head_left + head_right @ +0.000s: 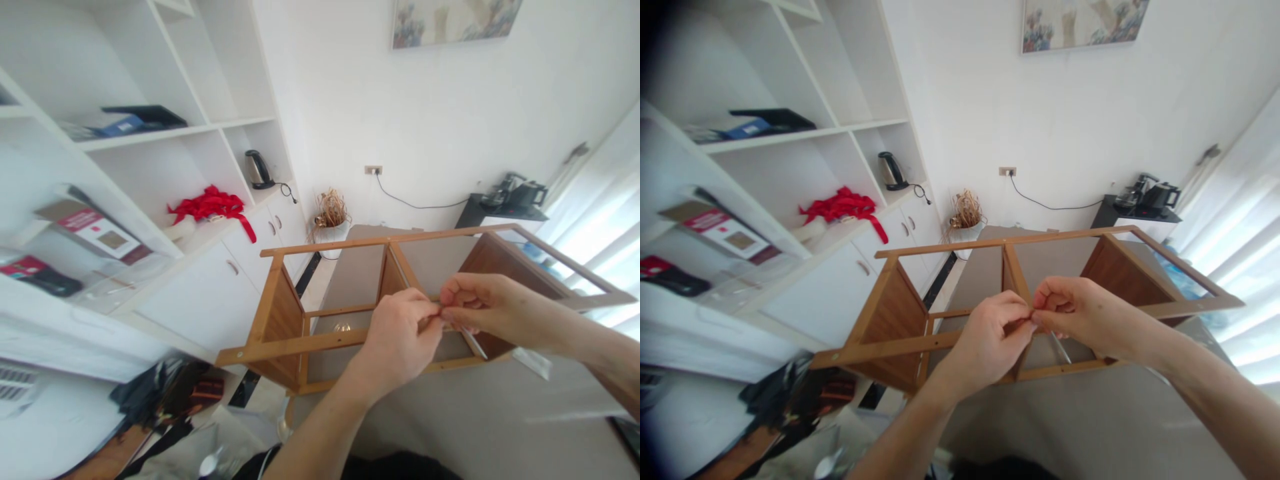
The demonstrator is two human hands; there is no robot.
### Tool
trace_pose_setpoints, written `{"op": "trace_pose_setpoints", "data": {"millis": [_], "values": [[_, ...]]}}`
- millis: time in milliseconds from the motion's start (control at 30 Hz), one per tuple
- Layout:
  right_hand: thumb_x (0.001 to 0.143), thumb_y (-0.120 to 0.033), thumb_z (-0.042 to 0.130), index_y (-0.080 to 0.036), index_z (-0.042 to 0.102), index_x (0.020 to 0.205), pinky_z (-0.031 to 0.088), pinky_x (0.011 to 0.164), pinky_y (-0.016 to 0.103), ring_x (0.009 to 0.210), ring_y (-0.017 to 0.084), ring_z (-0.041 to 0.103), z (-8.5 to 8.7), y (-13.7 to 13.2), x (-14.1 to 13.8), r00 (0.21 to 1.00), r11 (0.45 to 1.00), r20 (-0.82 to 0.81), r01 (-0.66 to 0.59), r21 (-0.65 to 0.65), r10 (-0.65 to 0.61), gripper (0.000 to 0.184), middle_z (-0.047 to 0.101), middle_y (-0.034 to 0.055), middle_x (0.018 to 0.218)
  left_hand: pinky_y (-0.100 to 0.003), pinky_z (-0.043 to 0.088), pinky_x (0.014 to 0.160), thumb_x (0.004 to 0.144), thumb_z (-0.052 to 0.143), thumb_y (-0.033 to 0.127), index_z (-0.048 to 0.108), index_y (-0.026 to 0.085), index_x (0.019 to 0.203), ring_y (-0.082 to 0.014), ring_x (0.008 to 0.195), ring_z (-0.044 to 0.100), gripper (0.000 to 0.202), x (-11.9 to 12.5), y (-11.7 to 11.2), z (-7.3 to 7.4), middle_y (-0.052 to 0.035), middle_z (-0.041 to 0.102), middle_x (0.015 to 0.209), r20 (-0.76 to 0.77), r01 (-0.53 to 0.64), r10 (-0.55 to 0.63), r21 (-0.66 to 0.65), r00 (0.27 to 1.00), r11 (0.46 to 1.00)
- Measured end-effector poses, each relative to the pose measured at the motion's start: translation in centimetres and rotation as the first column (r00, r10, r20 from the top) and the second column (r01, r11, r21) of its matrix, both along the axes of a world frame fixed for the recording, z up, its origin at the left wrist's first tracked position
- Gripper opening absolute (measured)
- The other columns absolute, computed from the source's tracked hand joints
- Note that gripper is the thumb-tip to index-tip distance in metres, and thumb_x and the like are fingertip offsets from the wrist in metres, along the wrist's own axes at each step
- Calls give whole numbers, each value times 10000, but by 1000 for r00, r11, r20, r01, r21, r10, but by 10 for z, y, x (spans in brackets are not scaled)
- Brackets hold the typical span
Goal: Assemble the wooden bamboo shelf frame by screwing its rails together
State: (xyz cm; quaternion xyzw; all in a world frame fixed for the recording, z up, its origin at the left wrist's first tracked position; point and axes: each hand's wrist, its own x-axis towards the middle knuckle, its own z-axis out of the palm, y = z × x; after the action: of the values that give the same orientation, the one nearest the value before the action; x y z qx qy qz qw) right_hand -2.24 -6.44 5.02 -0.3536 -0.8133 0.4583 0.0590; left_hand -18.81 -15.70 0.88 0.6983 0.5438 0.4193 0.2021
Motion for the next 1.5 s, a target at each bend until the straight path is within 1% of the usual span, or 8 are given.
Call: {"op": "trace_pose_setpoints", "data": {"millis": [133, 267, 500, 600, 733, 1033, 1300, 1500], "values": [[814, -443, 582, -174, 682, 902, 466, 636, 269, 747, 183, 616, 0, -2, 6, 1000, 996, 30, 2, 89, -5, 301, 703, 52, 839, -243, 484, 750, 883, 519, 210, 717, 199, 843, -140, 794, 611, 203, 3, 3, -6, -23, 666, 845, 19, -137, 137, 13, 990, 990], [846, -423, 548, -198, 709, 851, 457, 625, 258, 735, 171, 613, 0, -7, 6, 998, 950, 52, 26, 310, -44, 277, 694, 28, 796, -263, 483, 763, 867, 559, 222, 715, 199, 803, -146, 792, 608, 170, 5, 5, -12, -17, 674, 832, -14, -161, 161, -7, 987, 987], [891, -383, 517, -230, 693, 773, 407, 591, 235, 639, 111, 556, -8, -6, 6, 997, 820, 60, -81, 566, 57, 262, 619, -2, 742, -289, 442, 777, 893, 533, 257, 708, 207, 834, -152, 824, 593, 192, -1, 0, -12, -20, 662, 867, -196, -180, 174, -8, 965, 984], [912, -368, 497, -238, 702, 828, 423, 671, 264, 689, 126, 569, -20, -1, 11, 988, 735, 77, -152, 660, 134, 257, 627, 16, 795, -317, 421, 773, 908, 498, 257, 693, 192, 840, -167, 816, 595, 217, -4, -5, -15, -27, 660, 843, -334, -227, 205, -29, 920, 973], [917, -345, 503, -221, 696, 821, 423, 746, 313, 747, 155, 569, -32, 0, 14, 975, 612, 104, -204, 764, 196, 248, 631, 38, 793, -317, 407, 739, 934, 449, 274, 681, 201, 851, -168, 793, 606, 257, -4, -8, -17, -19, 673, 810, -426, -194, 150, -61, 892, 979], [930, -293, 484, -205, 695, 799, 409, 717, 306, 745, 154, 550, -28, -2, 8, 955, 530, 125, -255, 809, 268, 264, 642, 49, 785, -318, 408, 710, 943, 422, 286, 675, 200, 843, -175, 771, 618, 285, -3, -8, -16, -24, 693, 822, -476, -196, 144, -60, 867, 979], [936, -291, 476, -204, 693, 824, 388, 712, 300, 740, 153, 539, -27, -1, 8, 948, 513, 165, -287, 809, 271, 259, 635, 44, 779, -317, 413, 701, 938, 427, 284, 671, 197, 817, -178, 761, 621, 286, -3, -8, -15, -24, 695, 812, -481, -201, 146, -65, 865, 977], [945, -279, 461, -201, 685, 799, 349, 689, 287, 730, 145, 514, -22, -4, 6, 935, 440, 199, -317, 840, 294, 279, 617, 40, 753, -320, 409, 698, 939, 422, 283, 670, 199, 826, -184, 764, 619, 286, -3, -8, -16, -23, 688, 804, -483, -196, 143, -61, 864, 979]]}}
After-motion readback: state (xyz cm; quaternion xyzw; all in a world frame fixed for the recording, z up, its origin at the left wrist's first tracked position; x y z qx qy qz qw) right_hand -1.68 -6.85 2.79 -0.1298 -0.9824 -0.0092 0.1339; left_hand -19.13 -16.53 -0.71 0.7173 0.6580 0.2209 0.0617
